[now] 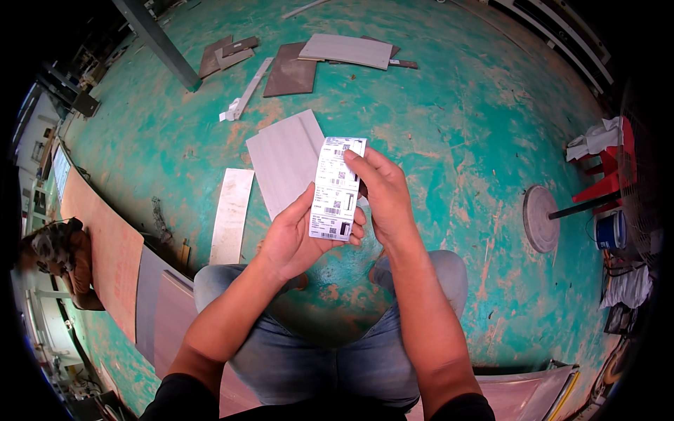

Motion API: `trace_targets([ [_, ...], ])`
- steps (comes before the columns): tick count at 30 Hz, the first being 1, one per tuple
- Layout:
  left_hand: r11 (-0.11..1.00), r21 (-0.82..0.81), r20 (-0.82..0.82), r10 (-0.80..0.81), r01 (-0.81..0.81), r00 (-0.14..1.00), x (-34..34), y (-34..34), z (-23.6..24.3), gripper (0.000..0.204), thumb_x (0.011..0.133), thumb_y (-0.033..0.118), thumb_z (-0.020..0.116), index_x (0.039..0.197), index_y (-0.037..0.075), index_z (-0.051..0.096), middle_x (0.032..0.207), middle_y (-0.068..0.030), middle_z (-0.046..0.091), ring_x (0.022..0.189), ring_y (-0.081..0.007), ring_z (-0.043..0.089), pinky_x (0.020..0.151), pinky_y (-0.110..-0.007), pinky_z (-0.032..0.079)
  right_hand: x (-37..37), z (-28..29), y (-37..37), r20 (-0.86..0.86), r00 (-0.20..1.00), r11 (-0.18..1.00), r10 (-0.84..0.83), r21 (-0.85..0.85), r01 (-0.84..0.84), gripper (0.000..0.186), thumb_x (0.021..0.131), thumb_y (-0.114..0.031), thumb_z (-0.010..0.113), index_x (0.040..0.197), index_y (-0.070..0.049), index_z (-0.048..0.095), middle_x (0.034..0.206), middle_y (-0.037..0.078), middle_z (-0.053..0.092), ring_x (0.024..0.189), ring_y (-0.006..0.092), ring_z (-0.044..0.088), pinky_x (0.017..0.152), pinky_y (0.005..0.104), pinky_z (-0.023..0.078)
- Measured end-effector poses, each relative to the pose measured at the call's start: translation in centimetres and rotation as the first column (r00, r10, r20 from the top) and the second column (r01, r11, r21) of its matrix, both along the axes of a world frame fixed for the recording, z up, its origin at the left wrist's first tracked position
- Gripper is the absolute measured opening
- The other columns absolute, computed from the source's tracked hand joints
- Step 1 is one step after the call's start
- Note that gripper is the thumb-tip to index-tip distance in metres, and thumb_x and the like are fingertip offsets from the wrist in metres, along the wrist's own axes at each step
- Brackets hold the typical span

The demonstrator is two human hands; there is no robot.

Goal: The person is holding a sheet of labels, peeling off a single label by hand, and applying it onto a white wood panel.

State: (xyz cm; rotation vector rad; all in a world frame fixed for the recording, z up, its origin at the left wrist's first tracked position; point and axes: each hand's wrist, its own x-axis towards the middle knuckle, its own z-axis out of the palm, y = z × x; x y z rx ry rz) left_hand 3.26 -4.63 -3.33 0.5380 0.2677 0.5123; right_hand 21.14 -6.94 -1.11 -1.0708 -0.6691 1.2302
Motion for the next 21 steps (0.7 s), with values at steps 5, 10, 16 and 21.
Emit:
trace_targets([
  [5,1.0,-0.018,0.014,0.005,-0.005,1.0,-0.2,-0.1,0.1,0.064,0.123,0.046,0.02,0.156,0.001,0.052,0.126,-0.0228,0.073,0.112,-0.0357,0.073,0.102,-0.051,0.057,-0.2,0.0,0.2,-0.012,1.0,1.0,-0.008,0.007,0.008,0.026,0.109,-0.026,0.072,0.119,-0.003,0.078,0.097,0.001,0.077,0.084,0.0088,0.069,0.077,0.0278,0.053],
  [10,1.0,0.02,-0.052,-0.014,0.015,0.999,0.0,-0.6,0.6,0.06,0.123,0.047,0.022,0.151,0.004,0.055,0.122,-0.0189,0.074,0.108,-0.0312,0.073,0.099,-0.047,0.057,0.5,-0.1,0.2,-0.014,0.999,0.999,-0.045,0.023,0.045,0.026,0.107,-0.026,0.073,0.12,-0.003,0.077,0.099,0.002,0.078,0.087,0.0095,0.07,0.081,0.0289,0.054],
  [16,0.998,0.044,-0.112,-0.04,0.045,0.993,0.0,-0.9,0.4,0.059,0.124,0.046,0.023,0.146,0.004,0.058,0.118,-0.0161,0.076,0.105,-0.0281,0.074,0.097,-0.044,0.058,1.0,-0.2,0.2,-0.064,0.992,0.993,-0.108,0.049,0.111,0.025,0.106,-0.024,0.075,0.121,-0.003,0.077,0.103,0.002,0.077,0.09,0.0107,0.071,0.084,0.0299,0.055],
  [21,0.992,0.091,-0.154,-0.068,0.083,0.986,-0.4,-1.0,0.0,0.06,0.124,0.046,0.024,0.145,0.004,0.061,0.117,-0.0158,0.077,0.104,-0.0279,0.074,0.097,-0.043,0.057,1.4,-0.1,0.3,-0.093,0.987,0.988,-0.13,0.071,0.137,0.025,0.106,-0.022,0.075,0.121,-0.002,0.076,0.103,0.003,0.077,0.09,0.011,0.071,0.083,0.0289,0.055],
])
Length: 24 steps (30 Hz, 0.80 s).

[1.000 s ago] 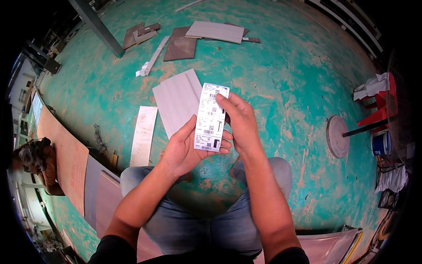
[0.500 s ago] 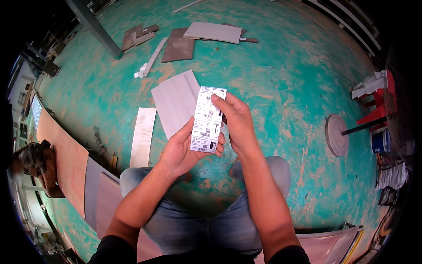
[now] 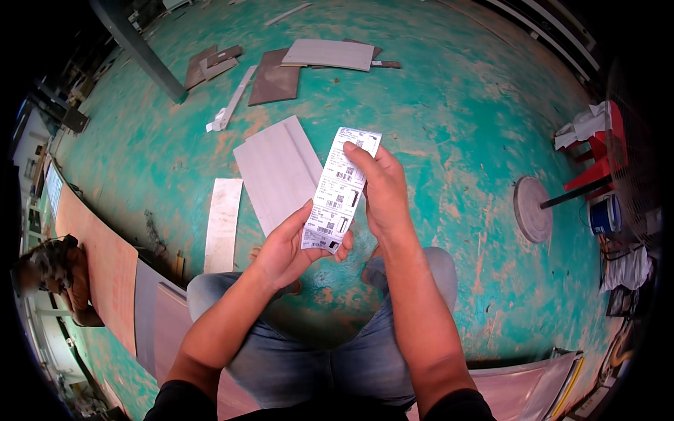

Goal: The person is holding a sheet of labels, peeling off a single label by hand, and applying it onto a white wood panel.

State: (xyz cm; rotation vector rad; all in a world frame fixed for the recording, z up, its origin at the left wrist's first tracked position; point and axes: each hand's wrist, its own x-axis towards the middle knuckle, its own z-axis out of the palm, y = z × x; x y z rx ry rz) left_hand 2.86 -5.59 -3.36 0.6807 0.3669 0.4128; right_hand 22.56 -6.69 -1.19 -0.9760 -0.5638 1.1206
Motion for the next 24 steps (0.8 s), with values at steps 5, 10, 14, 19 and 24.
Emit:
trace_targets([
  [5,0.998,0.049,-0.062,-0.032,0.036,0.998,0.3,-0.1,-0.7,0.059,0.123,0.045,0.027,0.147,0.002,0.06,0.12,-0.0177,0.078,0.108,-0.0303,0.075,0.103,-0.047,0.056,0.8,0.4,0.0,-0.002,0.998,0.997,-0.07,-0.02,0.07,0.031,0.106,-0.02,0.074,0.128,0.001,0.076,0.106,0.005,0.08,0.09,0.0128,0.074,0.082,0.0299,0.059],
  [10,0.993,0.089,-0.146,0.091,-0.079,0.985,0.2,-1.4,-0.4,0.063,0.12,0.045,0.03,0.149,-0.004,0.059,0.126,-0.0241,0.078,0.116,-0.0397,0.076,0.112,-0.055,0.054,0.2,-2.3,0.7,0.044,0.998,0.999,-0.033,-0.009,0.034,0.029,0.105,-0.02,0.077,0.129,-0.003,0.077,0.106,0.002,0.08,0.09,0.0115,0.073,0.08,0.0298,0.059],
  [14,0.986,0.164,-0.131,0.048,-0.026,0.99,0.4,-0.4,-0.2,0.071,0.12,0.052,0.023,0.149,-0.003,0.057,0.119,-0.0244,0.08,0.112,-0.0362,0.078,0.108,-0.047,0.055,-0.4,-2.0,1.3,0.082,0.992,0.99,0.099,0.093,-0.107,0.028,0.108,-0.023,0.072,0.124,0.0,0.074,0.096,0.002,0.075,0.083,0.0081,0.069,0.07,0.0279,0.055],
  [19,0.954,0.271,-0.2,0.188,-0.13,0.962,0.5,-0.7,0.1,0.059,0.119,0.046,0.038,0.148,-0.003,0.056,0.117,-0.0236,0.079,0.109,-0.0336,0.079,0.103,-0.046,0.058,-1.0,-2.1,0.6,0.108,0.987,0.987,0.12,0.098,-0.13,0.03,0.108,-0.025,0.072,0.123,0.001,0.074,0.099,0.003,0.077,0.082,0.0093,0.07,0.072,0.0288,0.056],
  [24,0.936,0.33,-0.243,0.211,-0.124,0.947,0.2,0.3,-0.7,0.041,0.113,0.03,0.058,0.141,0.0,0.058,0.111,-0.0217,0.08,0.102,-0.0311,0.08,0.095,-0.043,0.062,-1.2,-3.4,1.3,0.155,0.96,0.965,0.234,0.085,-0.249,0.031,0.107,-0.025,0.073,0.123,0.001,0.075,0.103,0.006,0.078,0.088,0.0123,0.072,0.077,0.0298,0.057],
])
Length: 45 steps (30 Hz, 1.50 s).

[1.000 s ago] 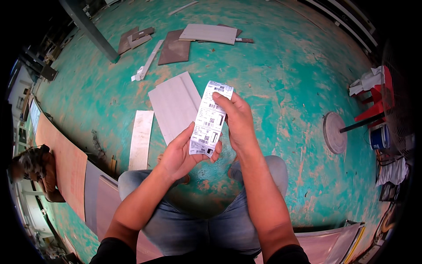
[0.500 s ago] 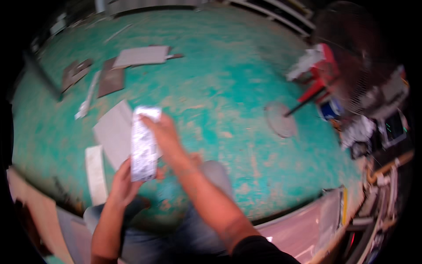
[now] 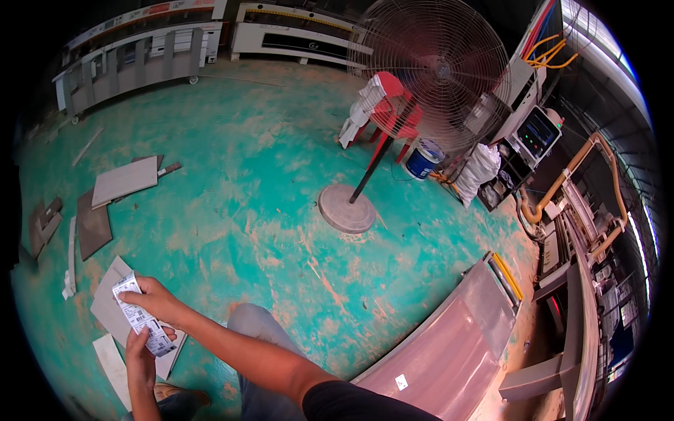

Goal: The person is holding a sheet of labels, peeling off a single label by hand, and applying it onto a white wood panel.

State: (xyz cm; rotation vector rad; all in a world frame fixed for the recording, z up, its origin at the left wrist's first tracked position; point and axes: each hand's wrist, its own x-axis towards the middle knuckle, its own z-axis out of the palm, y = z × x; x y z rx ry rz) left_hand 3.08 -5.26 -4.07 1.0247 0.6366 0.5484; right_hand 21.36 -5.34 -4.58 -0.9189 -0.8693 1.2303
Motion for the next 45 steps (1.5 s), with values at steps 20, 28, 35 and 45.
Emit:
trace_targets([
  [20,0.736,0.103,-0.589,-0.497,0.669,0.637,2.4,0.7,-10.1,0.026,0.108,0.012,0.068,0.128,-0.003,0.076,0.119,-0.0116,0.081,0.104,-0.0213,0.078,0.096,-0.038,0.062,10.9,-4.8,-12.0,-0.113,0.835,0.842,-0.538,-0.027,0.539,0.036,0.111,-0.039,0.067,0.122,-0.006,0.08,0.112,0.005,0.08,0.101,0.015,0.074,0.09,0.0337,0.058],
  [28,0.79,0.213,-0.36,-0.483,0.574,0.798,7.2,-0.6,-8.9,0.057,0.11,0.047,0.066,0.141,-0.001,0.065,0.124,-0.0166,0.078,0.111,-0.0265,0.077,0.099,-0.038,0.059,12.0,-4.5,-15.4,0.235,0.82,0.853,-0.521,0.1,0.513,0.031,0.106,-0.036,0.074,0.104,-0.007,0.085,0.099,0.002,0.078,0.09,0.0131,0.069,0.082,0.0327,0.054],
  [35,0.883,0.066,-0.007,-0.466,0.465,0.885,16.0,-1.2,-10.7,0.064,0.11,0.07,0.052,0.124,0.01,0.068,0.11,-0.006,0.077,0.1,-0.0207,0.074,0.097,-0.04,0.057,13.3,-0.6,-19.4,0.408,0.859,0.936,-0.31,-0.029,0.352,0.037,0.101,-0.036,0.082,0.123,-0.005,0.082,0.115,0.005,0.081,0.106,0.0158,0.072,0.094,0.0342,0.057],
  [45,0.882,0.109,-0.051,-0.456,0.459,0.889,22.5,-6.3,-7.3,0.044,0.116,0.037,0.059,0.144,0.003,0.066,0.124,-0.0098,0.078,0.108,-0.02,0.076,0.095,-0.037,0.058,13.2,-5.9,-24.6,0.033,0.987,0.958,-0.155,-0.237,0.158,0.054,0.101,-0.032,0.084,0.146,-0.006,0.069,0.134,0.006,0.078,0.127,0.0195,0.07,0.11,0.038,0.055],
])
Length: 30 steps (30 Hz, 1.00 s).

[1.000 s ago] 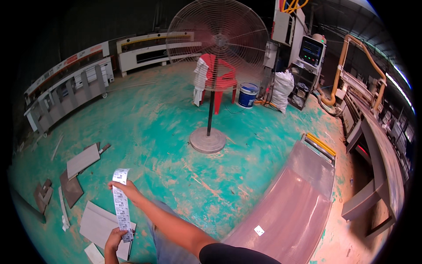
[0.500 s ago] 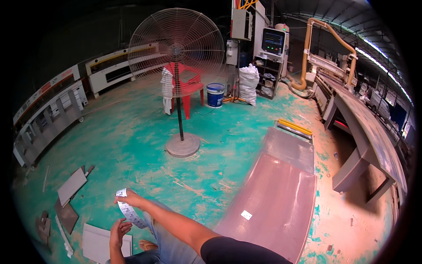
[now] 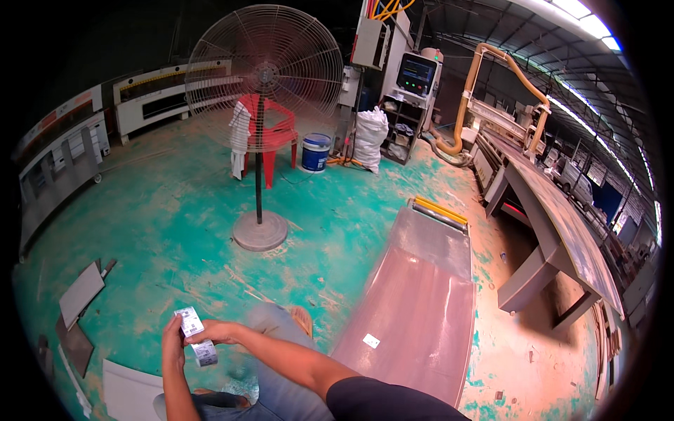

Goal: The person is holding a sheet of labels, peeling off a single label by hand, and applying it onto a white wood panel.

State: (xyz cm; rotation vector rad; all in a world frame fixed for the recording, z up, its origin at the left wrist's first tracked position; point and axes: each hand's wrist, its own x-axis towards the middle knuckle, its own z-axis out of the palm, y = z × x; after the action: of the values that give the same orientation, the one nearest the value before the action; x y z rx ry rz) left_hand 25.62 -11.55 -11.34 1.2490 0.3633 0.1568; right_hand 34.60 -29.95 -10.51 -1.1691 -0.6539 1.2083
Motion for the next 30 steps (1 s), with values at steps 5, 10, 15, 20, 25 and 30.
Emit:
trace_targets([
  [5,0.995,-0.082,-0.033,-0.06,0.057,0.998,3.6,-5.5,1.4,0.031,0.115,0.029,0.063,0.127,0.002,0.072,0.108,-0.0057,0.077,0.092,-0.0132,0.073,0.081,-0.031,0.057,2.3,-2.4,-4.8,0.012,0.999,0.998,-0.052,-0.039,0.052,0.054,0.102,-0.026,0.083,0.148,-0.003,0.067,0.136,0.009,0.077,0.129,0.0202,0.071,0.112,0.0386,0.055],
  [10,0.997,-0.011,0.022,-0.07,0.07,0.997,6.7,-8.6,3.2,0.033,0.113,0.033,0.067,0.128,0.004,0.073,0.104,-0.0022,0.077,0.092,-0.0121,0.072,0.087,-0.032,0.055,6.6,-0.2,-7.0,0.277,0.96,0.987,-0.042,-0.135,0.082,0.049,0.1,-0.032,0.085,0.139,-0.004,0.074,0.126,0.007,0.08,0.114,0.0186,0.073,0.104,0.0366,0.055],
  [15,0.994,-0.046,0.15,0.101,-0.095,0.984,9.1,-8.2,3.1,0.038,0.113,0.035,0.066,0.137,0.006,0.069,0.115,-0.0012,0.073,0.104,-0.011,0.067,0.094,-0.032,0.052,12.1,4.5,-7.9,0.621,0.771,0.975,0.139,-0.223,0.003,0.061,0.103,-0.06,0.075,0.118,-0.001,0.081,0.109,0.009,0.081,0.1,0.0192,0.073,0.087,0.0362,0.056],
  [20,0.988,0.136,0.112,0.059,-0.074,0.992,10.1,-8.5,3.0,0.04,0.113,0.035,0.065,0.141,0.006,0.068,0.118,0.0003,0.071,0.104,-0.0098,0.064,0.091,-0.03,0.05,15.5,4.2,-9.7,0.578,0.768,0.957,-0.277,0.092,0.275,0.048,0.106,-0.049,0.075,0.116,-0.002,0.08,0.099,0.006,0.078,0.093,0.0142,0.069,0.082,0.0342,0.055],
  [25,0.967,0.256,0.059,-0.027,0.011,0.998,12.0,-9.1,3.0,0.035,0.113,0.032,0.065,0.135,0.006,0.071,0.11,0.0009,0.07,0.101,-0.0084,0.063,0.088,-0.03,0.049,16.3,1.4,-7.3,0.331,0.706,0.778,-0.626,0.337,0.531,0.021,0.105,-0.022,0.077,0.107,0.0,0.075,0.089,0.004,0.072,0.084,0.0114,0.065,0.074,0.0323,0.053],
  [30,0.942,0.302,0.052,-0.169,0.146,0.984,16.1,-8.2,4.0,0.025,0.113,0.031,0.066,0.118,0.007,0.072,0.103,0.0044,0.067,0.091,-0.0054,0.058,0.08,-0.026,0.045,18.8,0.9,-8.0,0.242,0.702,0.729,-0.67,0.39,0.562,0.015,0.104,-0.01,0.074,0.114,0.0,0.071,0.093,0.001,0.071,0.086,0.0089,0.065,0.077,0.0306,0.054],
])
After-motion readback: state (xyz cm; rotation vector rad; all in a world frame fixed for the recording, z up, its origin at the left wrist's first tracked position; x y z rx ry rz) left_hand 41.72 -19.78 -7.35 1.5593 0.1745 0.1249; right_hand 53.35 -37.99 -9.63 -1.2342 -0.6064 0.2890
